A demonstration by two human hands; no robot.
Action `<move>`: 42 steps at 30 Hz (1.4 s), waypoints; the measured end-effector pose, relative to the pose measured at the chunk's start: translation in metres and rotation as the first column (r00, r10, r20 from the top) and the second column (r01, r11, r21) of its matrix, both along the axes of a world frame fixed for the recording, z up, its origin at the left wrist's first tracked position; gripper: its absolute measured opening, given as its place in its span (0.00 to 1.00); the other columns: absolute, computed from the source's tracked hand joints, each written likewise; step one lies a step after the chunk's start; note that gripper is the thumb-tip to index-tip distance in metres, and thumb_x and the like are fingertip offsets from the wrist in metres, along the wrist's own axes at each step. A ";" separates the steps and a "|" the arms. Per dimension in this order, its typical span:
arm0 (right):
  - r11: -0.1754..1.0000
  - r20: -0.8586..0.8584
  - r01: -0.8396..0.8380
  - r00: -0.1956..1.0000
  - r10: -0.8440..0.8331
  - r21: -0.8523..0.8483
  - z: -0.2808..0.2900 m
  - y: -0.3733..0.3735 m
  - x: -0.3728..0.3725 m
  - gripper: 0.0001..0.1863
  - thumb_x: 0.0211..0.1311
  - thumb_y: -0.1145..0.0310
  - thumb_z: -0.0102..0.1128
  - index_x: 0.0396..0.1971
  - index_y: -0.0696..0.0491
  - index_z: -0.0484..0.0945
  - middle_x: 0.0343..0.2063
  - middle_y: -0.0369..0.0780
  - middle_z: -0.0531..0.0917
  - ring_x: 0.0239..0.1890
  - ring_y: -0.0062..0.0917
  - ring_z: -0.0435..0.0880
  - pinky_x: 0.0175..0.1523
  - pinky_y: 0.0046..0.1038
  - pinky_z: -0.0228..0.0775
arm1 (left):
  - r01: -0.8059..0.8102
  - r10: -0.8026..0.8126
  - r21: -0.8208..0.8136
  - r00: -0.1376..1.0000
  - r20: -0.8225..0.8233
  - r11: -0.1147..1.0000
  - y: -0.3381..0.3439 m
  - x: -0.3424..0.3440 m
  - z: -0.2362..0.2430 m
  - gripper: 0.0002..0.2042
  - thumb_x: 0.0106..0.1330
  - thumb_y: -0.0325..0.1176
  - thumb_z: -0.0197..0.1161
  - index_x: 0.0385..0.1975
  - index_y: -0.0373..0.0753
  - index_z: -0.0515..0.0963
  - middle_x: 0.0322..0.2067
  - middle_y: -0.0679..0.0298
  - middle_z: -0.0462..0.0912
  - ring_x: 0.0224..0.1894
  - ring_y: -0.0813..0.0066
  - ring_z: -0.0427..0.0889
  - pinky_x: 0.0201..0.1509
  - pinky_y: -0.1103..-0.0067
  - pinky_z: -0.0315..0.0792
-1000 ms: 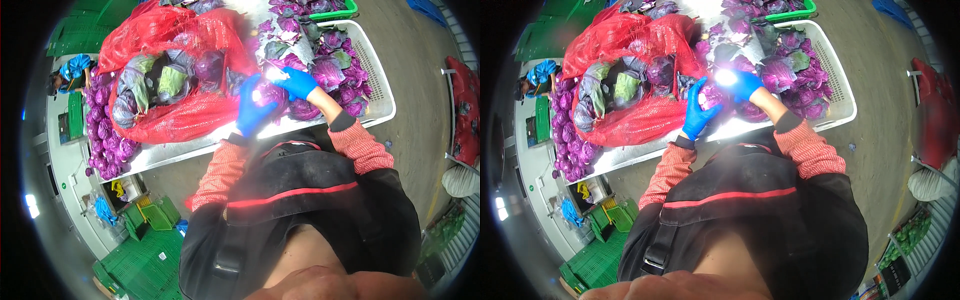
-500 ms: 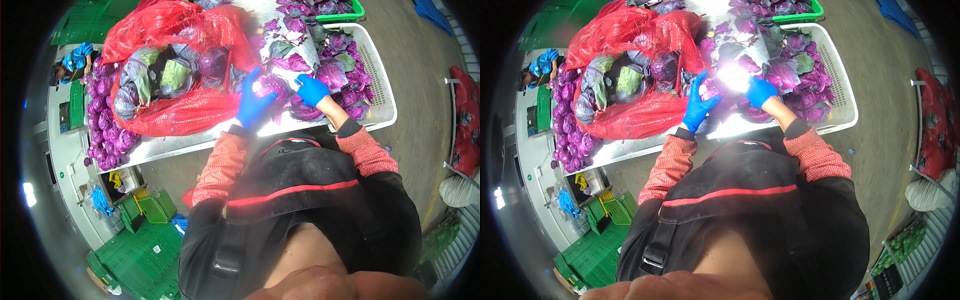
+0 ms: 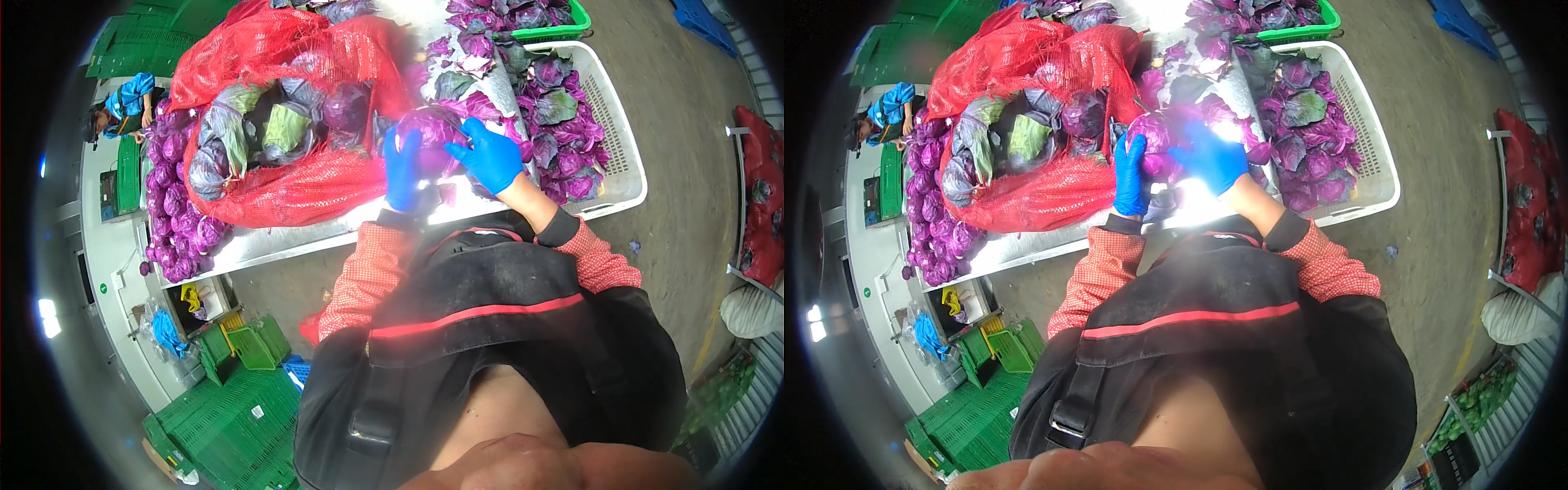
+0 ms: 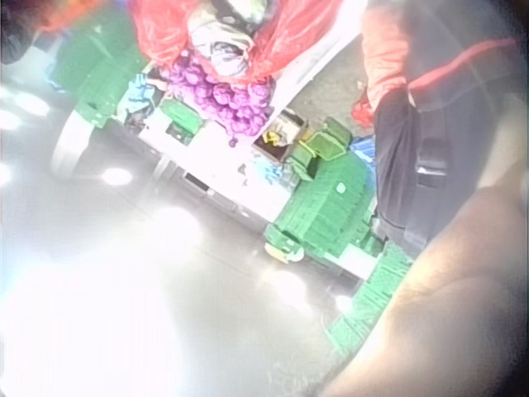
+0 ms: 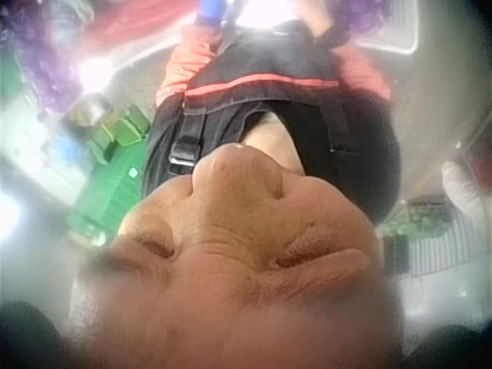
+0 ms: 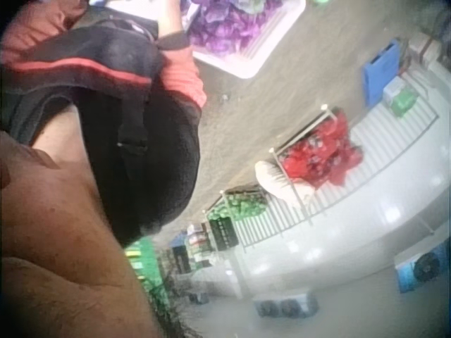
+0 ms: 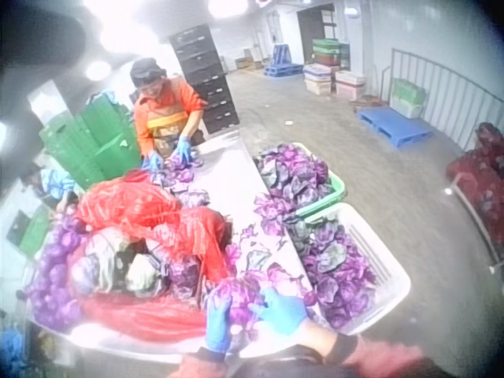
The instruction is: The person peels the outer leaves from red cabbages by hand, removing them from a red mesh bag and placing the cleaned cabbages into a white plastic crate.
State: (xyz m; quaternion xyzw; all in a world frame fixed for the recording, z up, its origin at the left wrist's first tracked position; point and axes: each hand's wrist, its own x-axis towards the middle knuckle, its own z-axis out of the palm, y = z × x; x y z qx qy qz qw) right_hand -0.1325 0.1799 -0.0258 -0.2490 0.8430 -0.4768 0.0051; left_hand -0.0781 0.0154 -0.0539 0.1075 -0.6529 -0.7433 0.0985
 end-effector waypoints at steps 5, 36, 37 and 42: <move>0.989 0.449 0.045 0.893 0.023 -0.142 0.008 0.028 -0.030 0.13 0.54 0.62 0.57 0.35 0.55 0.71 0.23 0.44 0.79 0.21 0.29 0.80 0.24 0.28 0.70 | 0.031 -0.169 0.745 0.979 0.111 0.667 0.016 0.003 0.062 0.27 0.61 0.48 0.52 0.56 0.39 0.60 0.52 0.55 0.67 0.53 0.60 0.68 0.55 0.66 0.66; 0.993 0.512 0.112 0.852 -0.108 0.024 -0.060 0.049 -0.045 0.12 0.54 0.61 0.54 0.31 0.53 0.72 0.23 0.44 0.79 0.20 0.34 0.79 0.23 0.33 0.69 | 0.009 -0.286 0.787 0.934 0.213 0.616 0.018 0.003 0.041 0.29 0.59 0.56 0.49 0.50 0.37 0.63 0.39 0.51 0.75 0.33 0.61 0.78 0.31 0.74 0.76; 0.993 0.493 0.100 0.868 -0.060 -0.056 -0.038 0.039 -0.036 0.12 0.53 0.61 0.55 0.32 0.54 0.71 0.21 0.43 0.78 0.18 0.30 0.78 0.22 0.30 0.68 | 0.035 -0.311 0.855 0.938 0.151 0.518 0.016 0.005 0.040 0.29 0.61 0.53 0.50 0.56 0.40 0.61 0.48 0.57 0.71 0.48 0.62 0.73 0.51 0.68 0.69; 0.989 -0.027 -0.098 0.995 0.096 -0.107 0.016 0.014 -0.011 0.12 0.54 0.64 0.57 0.35 0.54 0.72 0.20 0.37 0.76 0.16 0.20 0.75 0.19 0.24 0.68 | 0.153 -0.374 0.846 0.926 0.058 0.510 0.019 0.001 0.038 0.30 0.60 0.53 0.51 0.56 0.39 0.60 0.51 0.55 0.69 0.51 0.62 0.71 0.53 0.66 0.68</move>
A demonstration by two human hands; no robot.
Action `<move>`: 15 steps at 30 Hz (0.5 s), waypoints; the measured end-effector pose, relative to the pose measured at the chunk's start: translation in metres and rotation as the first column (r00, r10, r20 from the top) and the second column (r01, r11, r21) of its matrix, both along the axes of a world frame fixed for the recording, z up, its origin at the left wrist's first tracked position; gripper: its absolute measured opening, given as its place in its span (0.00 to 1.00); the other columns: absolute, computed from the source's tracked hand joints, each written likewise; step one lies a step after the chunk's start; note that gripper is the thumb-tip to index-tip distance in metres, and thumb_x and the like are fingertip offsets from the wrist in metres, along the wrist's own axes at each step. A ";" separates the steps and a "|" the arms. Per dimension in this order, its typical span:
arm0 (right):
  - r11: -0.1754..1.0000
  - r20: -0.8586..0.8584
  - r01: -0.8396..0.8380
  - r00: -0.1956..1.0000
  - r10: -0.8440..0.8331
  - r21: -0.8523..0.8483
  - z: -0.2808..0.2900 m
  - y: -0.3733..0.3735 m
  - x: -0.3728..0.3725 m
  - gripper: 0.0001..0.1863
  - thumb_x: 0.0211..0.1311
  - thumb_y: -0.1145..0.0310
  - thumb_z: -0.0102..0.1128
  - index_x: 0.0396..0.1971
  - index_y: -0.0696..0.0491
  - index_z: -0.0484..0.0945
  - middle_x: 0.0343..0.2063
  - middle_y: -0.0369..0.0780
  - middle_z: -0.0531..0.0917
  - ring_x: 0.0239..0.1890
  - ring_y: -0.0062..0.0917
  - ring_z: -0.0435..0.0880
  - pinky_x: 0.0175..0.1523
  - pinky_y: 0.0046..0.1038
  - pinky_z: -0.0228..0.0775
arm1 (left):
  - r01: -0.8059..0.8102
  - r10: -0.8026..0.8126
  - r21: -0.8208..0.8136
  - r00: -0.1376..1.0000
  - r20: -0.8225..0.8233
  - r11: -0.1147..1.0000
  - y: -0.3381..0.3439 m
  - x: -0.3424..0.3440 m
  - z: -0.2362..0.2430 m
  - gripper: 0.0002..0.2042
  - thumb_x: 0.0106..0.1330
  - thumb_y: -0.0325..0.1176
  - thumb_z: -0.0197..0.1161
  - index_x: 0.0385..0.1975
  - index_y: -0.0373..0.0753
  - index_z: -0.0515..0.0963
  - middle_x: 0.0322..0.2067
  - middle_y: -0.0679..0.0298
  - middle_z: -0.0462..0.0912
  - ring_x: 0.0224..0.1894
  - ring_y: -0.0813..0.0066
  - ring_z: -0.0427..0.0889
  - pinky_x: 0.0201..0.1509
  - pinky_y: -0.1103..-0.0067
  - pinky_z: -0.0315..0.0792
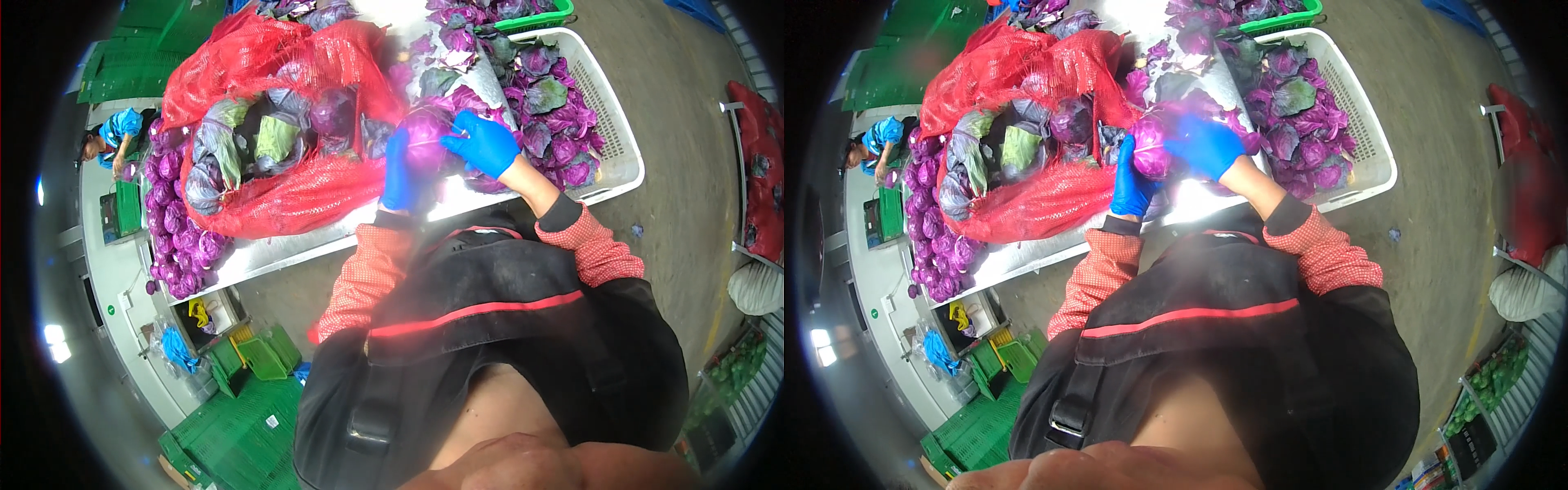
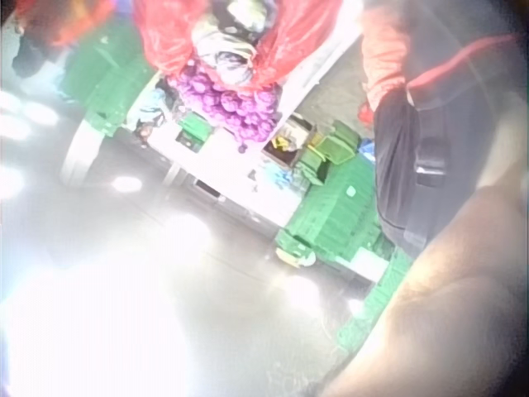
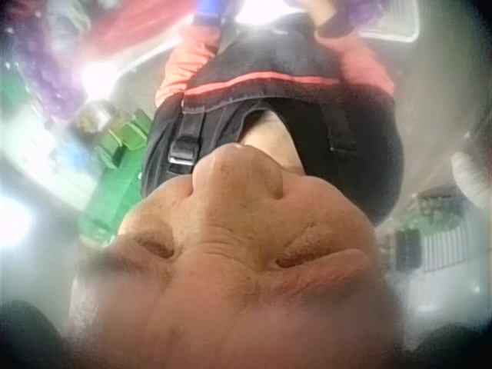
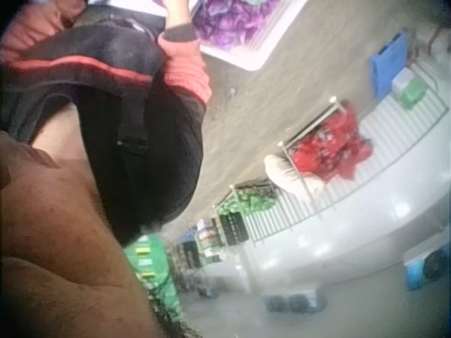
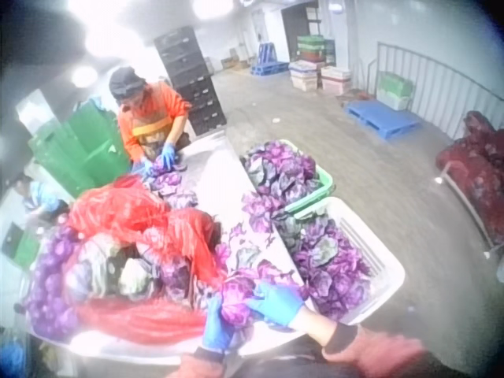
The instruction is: The person peels the outer leaves from red cabbages by hand, removing them from a red mesh bag and placing the cleaned cabbages into a white plastic crate.
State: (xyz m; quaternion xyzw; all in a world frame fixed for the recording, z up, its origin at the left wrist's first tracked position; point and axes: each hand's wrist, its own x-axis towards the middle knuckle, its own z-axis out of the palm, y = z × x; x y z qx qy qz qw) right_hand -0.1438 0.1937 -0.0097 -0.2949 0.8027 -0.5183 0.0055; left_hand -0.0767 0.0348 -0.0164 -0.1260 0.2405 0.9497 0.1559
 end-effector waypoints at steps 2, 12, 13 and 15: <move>0.974 0.331 -0.068 0.933 0.139 -0.218 -0.022 0.008 -0.004 0.10 0.54 0.66 0.57 0.34 0.55 0.72 0.19 0.35 0.74 0.16 0.18 0.75 0.18 0.21 0.68 | -0.067 0.066 0.013 0.996 0.060 0.998 0.006 0.000 0.009 0.30 0.60 0.53 0.52 0.57 0.40 0.60 0.52 0.55 0.68 0.52 0.60 0.70 0.53 0.64 0.68; 0.921 0.081 0.154 0.977 -0.195 0.358 -0.009 0.022 -0.011 0.21 0.51 0.52 0.58 0.32 0.55 0.69 0.21 0.45 0.78 0.25 0.39 0.79 0.28 0.35 0.70 | -0.141 0.120 0.216 0.987 0.107 0.966 0.009 -0.003 0.004 0.34 0.55 0.56 0.56 0.58 0.42 0.58 0.56 0.54 0.62 0.53 0.53 0.67 0.47 0.61 0.72; 0.944 0.014 0.140 0.988 -0.151 0.298 0.007 0.011 0.006 0.24 0.49 0.49 0.59 0.35 0.55 0.69 0.25 0.47 0.78 0.29 0.41 0.79 0.31 0.37 0.70 | -0.157 0.126 0.234 0.981 0.145 0.959 0.009 -0.005 -0.001 0.34 0.55 0.56 0.56 0.57 0.42 0.58 0.55 0.54 0.63 0.52 0.54 0.68 0.44 0.64 0.74; 0.929 -0.094 0.079 0.994 -0.048 0.362 0.011 -0.004 0.018 0.27 0.46 0.48 0.60 0.37 0.55 0.67 0.28 0.48 0.78 0.30 0.43 0.79 0.31 0.40 0.69 | -0.195 0.151 0.243 0.971 0.187 0.950 0.009 -0.010 -0.009 0.33 0.55 0.56 0.56 0.56 0.42 0.60 0.51 0.55 0.67 0.46 0.58 0.73 0.35 0.73 0.77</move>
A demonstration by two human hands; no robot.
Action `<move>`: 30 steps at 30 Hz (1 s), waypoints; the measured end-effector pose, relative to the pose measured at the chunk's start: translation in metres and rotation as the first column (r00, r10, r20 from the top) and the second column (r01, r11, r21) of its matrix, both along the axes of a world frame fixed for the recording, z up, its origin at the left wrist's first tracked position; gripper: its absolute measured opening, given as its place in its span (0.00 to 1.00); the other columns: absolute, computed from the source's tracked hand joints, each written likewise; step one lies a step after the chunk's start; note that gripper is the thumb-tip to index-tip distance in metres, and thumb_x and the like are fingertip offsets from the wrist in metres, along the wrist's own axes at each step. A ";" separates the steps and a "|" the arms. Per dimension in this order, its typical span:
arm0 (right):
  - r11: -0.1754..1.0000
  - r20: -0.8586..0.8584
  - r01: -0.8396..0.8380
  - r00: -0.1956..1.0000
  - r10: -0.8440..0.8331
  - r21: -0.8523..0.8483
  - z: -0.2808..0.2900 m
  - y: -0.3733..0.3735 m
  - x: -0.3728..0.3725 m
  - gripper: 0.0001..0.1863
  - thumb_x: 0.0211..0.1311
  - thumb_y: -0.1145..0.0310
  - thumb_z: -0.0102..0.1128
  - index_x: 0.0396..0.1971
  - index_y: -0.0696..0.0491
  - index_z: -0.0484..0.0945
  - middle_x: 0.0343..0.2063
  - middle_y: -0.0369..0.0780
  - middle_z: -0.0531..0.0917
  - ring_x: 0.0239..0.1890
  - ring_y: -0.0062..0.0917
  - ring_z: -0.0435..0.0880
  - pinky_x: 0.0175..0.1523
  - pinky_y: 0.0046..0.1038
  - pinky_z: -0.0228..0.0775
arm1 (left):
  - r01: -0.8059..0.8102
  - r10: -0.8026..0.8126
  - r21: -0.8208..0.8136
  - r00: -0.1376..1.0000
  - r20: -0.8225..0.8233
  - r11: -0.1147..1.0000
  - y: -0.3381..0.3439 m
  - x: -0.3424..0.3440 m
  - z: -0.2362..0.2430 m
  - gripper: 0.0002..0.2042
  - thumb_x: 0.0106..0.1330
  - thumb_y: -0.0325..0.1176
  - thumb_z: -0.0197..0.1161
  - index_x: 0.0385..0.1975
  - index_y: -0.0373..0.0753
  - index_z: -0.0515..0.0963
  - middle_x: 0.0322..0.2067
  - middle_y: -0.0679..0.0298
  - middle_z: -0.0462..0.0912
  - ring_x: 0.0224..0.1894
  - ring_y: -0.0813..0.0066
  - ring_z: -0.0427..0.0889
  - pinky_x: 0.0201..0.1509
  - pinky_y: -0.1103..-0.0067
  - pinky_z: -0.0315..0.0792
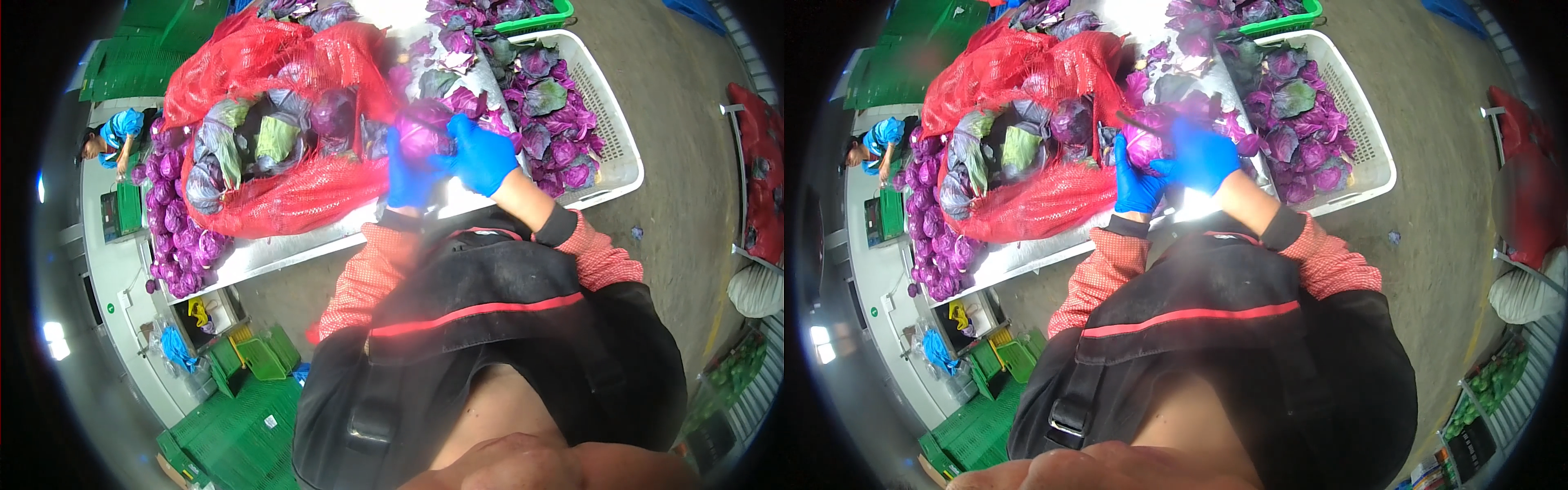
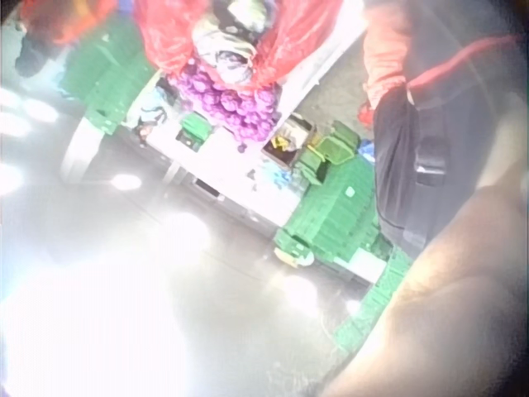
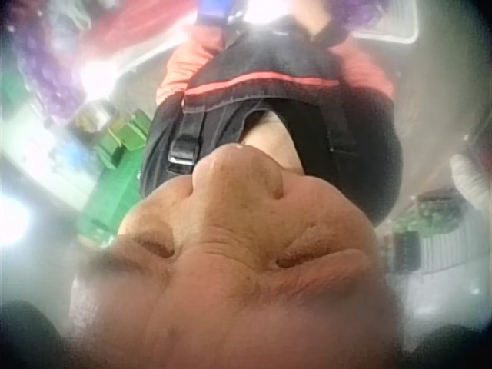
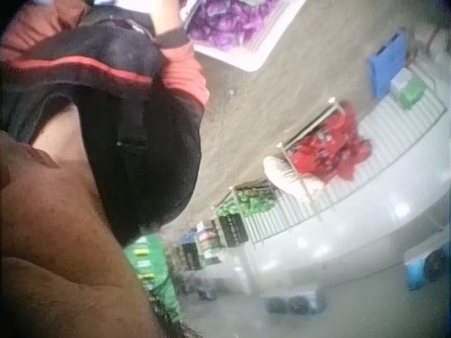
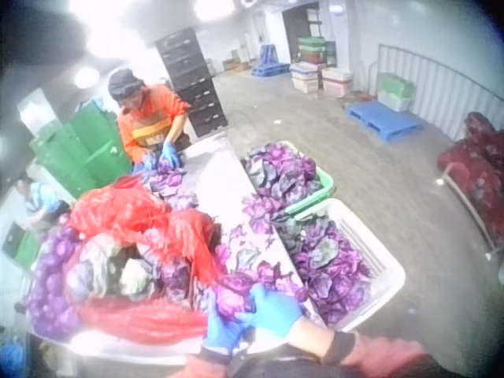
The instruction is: The person peels the outer leaves from red cabbages by hand, removing them from a red mesh bag and placing the cleaned cabbages into a white plastic crate.
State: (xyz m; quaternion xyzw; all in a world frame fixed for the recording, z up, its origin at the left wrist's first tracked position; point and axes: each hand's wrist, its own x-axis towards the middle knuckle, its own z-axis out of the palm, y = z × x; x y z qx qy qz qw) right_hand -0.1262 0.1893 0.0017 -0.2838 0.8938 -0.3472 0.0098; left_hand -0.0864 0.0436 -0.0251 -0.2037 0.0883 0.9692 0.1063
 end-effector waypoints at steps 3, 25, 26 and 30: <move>0.994 0.043 0.020 0.999 -0.024 0.106 0.010 -0.005 0.007 0.23 0.47 0.53 0.58 0.35 0.56 0.66 0.27 0.48 0.77 0.27 0.43 0.78 0.29 0.40 0.69 | -0.026 0.029 -0.105 0.999 0.026 0.994 0.006 0.002 0.000 0.34 0.54 0.57 0.56 0.56 0.42 0.60 0.50 0.55 0.69 0.45 0.59 0.74 0.36 0.73 0.77; 0.961 0.372 -0.183 0.894 0.251 -0.208 -0.094 0.018 -0.031 0.24 0.60 0.68 0.45 0.58 0.50 0.60 0.47 0.47 0.74 0.26 0.31 0.80 0.30 0.30 0.73 | -0.420 -0.438 -0.703 0.883 -0.170 -0.574 -0.004 0.010 0.039 0.40 0.44 0.34 0.70 0.59 0.38 0.56 0.54 0.54 0.61 0.57 0.62 0.61 0.62 0.70 0.56; 0.974 0.408 -0.188 0.885 0.224 -0.127 -0.096 0.021 -0.031 0.24 0.60 0.69 0.46 0.58 0.52 0.60 0.48 0.48 0.72 0.34 0.37 0.80 0.36 0.32 0.73 | -0.410 -0.377 -0.668 0.904 -0.204 -0.622 -0.001 0.010 0.035 0.40 0.44 0.34 0.71 0.59 0.38 0.56 0.55 0.54 0.61 0.57 0.61 0.61 0.62 0.70 0.55; 0.963 0.141 -0.265 0.956 0.257 0.045 -0.112 0.025 -0.030 0.20 0.62 0.66 0.42 0.54 0.52 0.64 0.45 0.48 0.74 0.37 0.41 0.78 0.38 0.34 0.71 | -0.190 -0.006 -0.916 0.980 -0.201 -0.354 0.004 0.019 -0.016 0.42 0.42 0.34 0.72 0.59 0.35 0.55 0.54 0.53 0.61 0.55 0.62 0.62 0.61 0.71 0.57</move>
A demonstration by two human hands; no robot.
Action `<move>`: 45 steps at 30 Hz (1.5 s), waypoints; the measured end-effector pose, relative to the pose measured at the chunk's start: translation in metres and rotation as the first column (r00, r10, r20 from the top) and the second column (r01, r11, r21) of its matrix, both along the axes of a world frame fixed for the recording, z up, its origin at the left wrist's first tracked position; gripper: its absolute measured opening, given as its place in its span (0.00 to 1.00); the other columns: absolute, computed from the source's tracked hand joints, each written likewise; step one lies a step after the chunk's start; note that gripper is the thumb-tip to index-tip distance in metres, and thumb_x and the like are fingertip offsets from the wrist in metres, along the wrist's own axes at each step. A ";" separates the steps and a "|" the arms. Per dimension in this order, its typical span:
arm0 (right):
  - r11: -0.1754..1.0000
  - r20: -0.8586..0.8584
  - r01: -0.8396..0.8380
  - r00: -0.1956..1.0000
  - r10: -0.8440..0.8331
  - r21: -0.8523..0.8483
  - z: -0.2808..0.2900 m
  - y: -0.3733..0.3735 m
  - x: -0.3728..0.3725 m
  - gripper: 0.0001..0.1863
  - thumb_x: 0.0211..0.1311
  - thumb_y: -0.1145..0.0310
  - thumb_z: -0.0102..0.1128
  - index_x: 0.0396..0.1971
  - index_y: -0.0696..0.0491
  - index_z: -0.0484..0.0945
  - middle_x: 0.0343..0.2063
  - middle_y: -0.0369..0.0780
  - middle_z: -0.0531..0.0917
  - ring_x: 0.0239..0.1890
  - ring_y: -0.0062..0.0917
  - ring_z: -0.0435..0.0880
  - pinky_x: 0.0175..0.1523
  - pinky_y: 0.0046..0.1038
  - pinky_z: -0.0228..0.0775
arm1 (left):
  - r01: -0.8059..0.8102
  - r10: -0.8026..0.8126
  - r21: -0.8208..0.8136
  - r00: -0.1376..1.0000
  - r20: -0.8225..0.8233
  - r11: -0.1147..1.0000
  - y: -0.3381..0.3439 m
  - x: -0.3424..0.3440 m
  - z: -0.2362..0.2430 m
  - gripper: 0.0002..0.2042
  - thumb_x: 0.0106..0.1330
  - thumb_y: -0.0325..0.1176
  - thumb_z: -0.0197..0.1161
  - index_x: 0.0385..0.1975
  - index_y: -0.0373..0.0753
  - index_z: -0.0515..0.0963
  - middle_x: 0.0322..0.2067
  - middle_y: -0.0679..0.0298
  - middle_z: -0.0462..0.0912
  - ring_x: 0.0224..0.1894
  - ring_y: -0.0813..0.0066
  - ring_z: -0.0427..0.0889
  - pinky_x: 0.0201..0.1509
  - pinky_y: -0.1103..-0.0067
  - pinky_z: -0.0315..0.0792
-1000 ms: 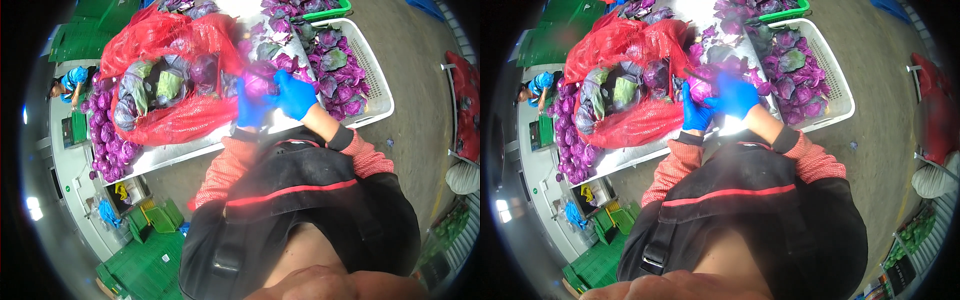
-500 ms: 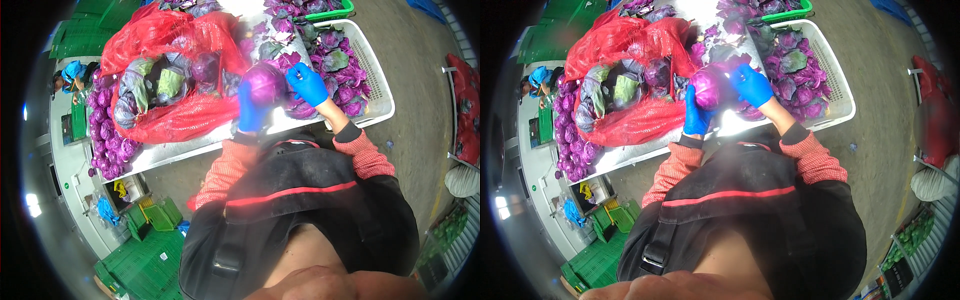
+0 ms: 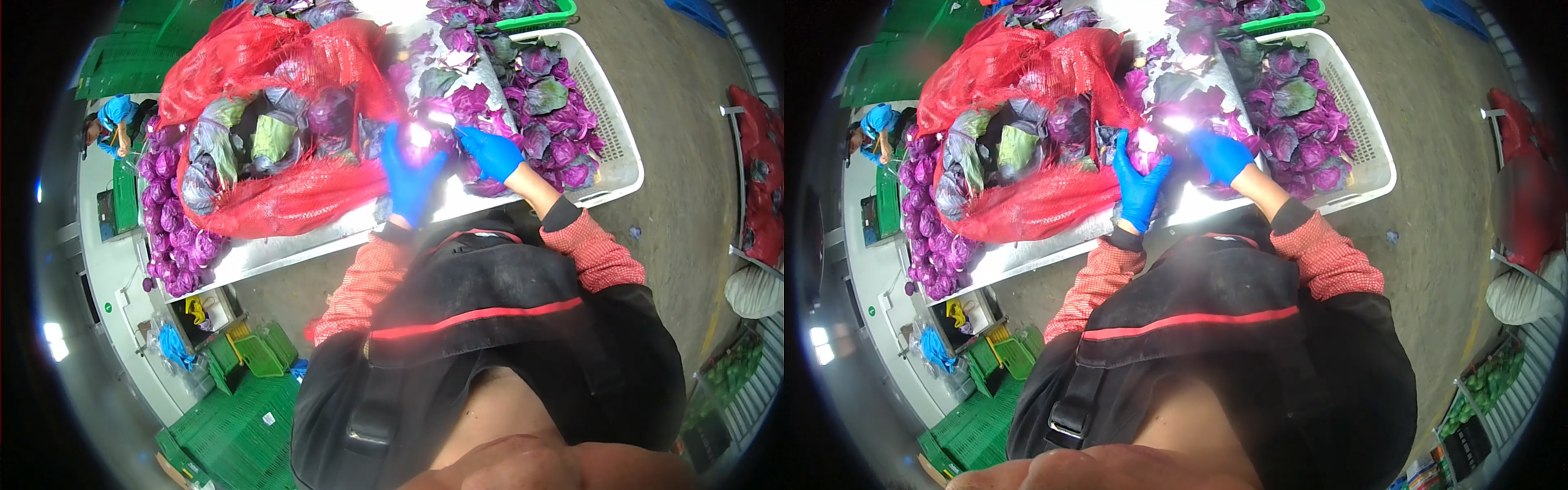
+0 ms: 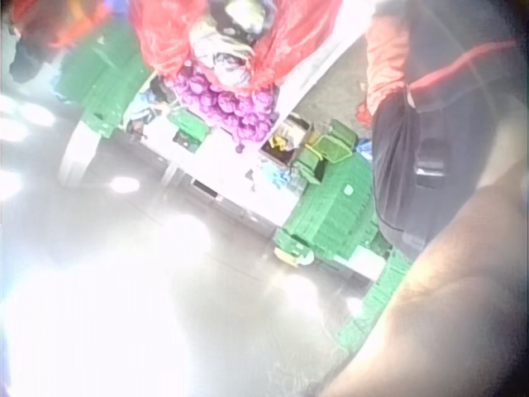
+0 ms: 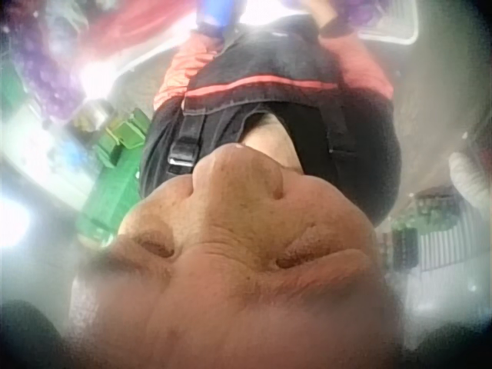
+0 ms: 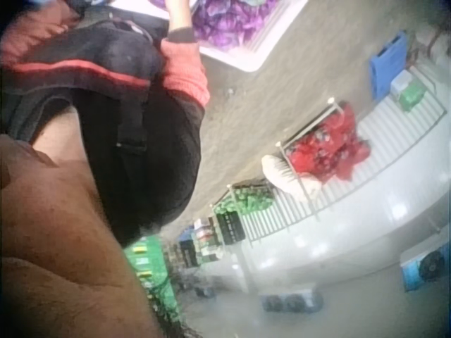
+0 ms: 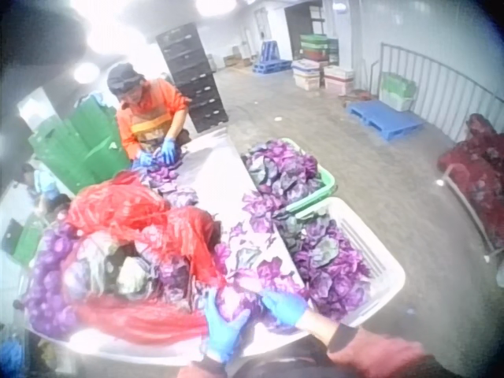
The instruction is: The person peels the outer leaves from red cabbages by hand, removing them from a red mesh bag and placing the cleaned cabbages into a white plastic crate.
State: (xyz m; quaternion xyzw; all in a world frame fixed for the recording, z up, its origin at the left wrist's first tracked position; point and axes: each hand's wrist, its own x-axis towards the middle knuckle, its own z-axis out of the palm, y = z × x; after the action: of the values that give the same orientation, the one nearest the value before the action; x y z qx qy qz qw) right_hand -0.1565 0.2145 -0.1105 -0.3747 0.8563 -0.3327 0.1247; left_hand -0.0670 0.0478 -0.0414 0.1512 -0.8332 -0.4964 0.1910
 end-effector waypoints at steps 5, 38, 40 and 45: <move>0.993 0.028 0.120 0.992 -0.120 0.003 0.058 0.006 0.009 0.12 0.63 0.63 0.40 0.36 0.54 0.70 0.34 0.48 0.76 0.32 0.43 0.76 0.34 0.37 0.68 | 0.121 -0.119 -0.077 0.992 0.035 0.990 -0.008 -0.021 0.002 0.44 0.40 0.36 0.73 0.59 0.35 0.55 0.53 0.51 0.63 0.55 0.60 0.64 0.59 0.71 0.59; 0.985 -0.196 0.168 0.968 -0.157 0.037 0.031 -0.031 -0.053 0.07 0.58 0.67 0.42 0.29 0.50 0.71 0.22 0.47 0.77 0.25 0.42 0.78 0.27 0.39 0.69 | 0.191 -0.162 -0.089 0.951 0.263 0.978 -0.019 -0.073 0.035 0.40 0.37 0.42 0.74 0.53 0.35 0.63 0.44 0.51 0.68 0.49 0.58 0.67 0.53 0.70 0.63; 0.987 -0.261 0.158 0.954 -0.144 0.036 0.028 -0.028 -0.075 0.08 0.57 0.68 0.43 0.32 0.51 0.71 0.24 0.47 0.77 0.27 0.42 0.78 0.29 0.39 0.69 | 0.199 -0.168 -0.169 0.969 0.181 0.965 -0.020 -0.066 0.029 0.41 0.36 0.41 0.74 0.53 0.36 0.62 0.45 0.52 0.67 0.49 0.58 0.67 0.53 0.70 0.63; 0.997 -0.053 0.067 0.997 -0.064 0.047 0.082 -0.041 -0.075 0.26 0.54 0.50 0.51 0.47 0.53 0.68 0.36 0.48 0.78 0.36 0.42 0.78 0.39 0.35 0.71 | 0.201 -0.197 -0.173 0.979 0.044 0.964 -0.034 -0.046 0.001 0.43 0.36 0.36 0.75 0.56 0.37 0.58 0.49 0.54 0.63 0.52 0.60 0.65 0.58 0.71 0.60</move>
State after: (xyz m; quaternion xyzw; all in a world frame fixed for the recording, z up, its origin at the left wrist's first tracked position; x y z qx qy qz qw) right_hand -0.2318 0.1737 -0.0281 -0.3517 0.8789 -0.3061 0.1006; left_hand -0.1131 0.0143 -0.0402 0.0559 -0.8873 -0.4352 0.1417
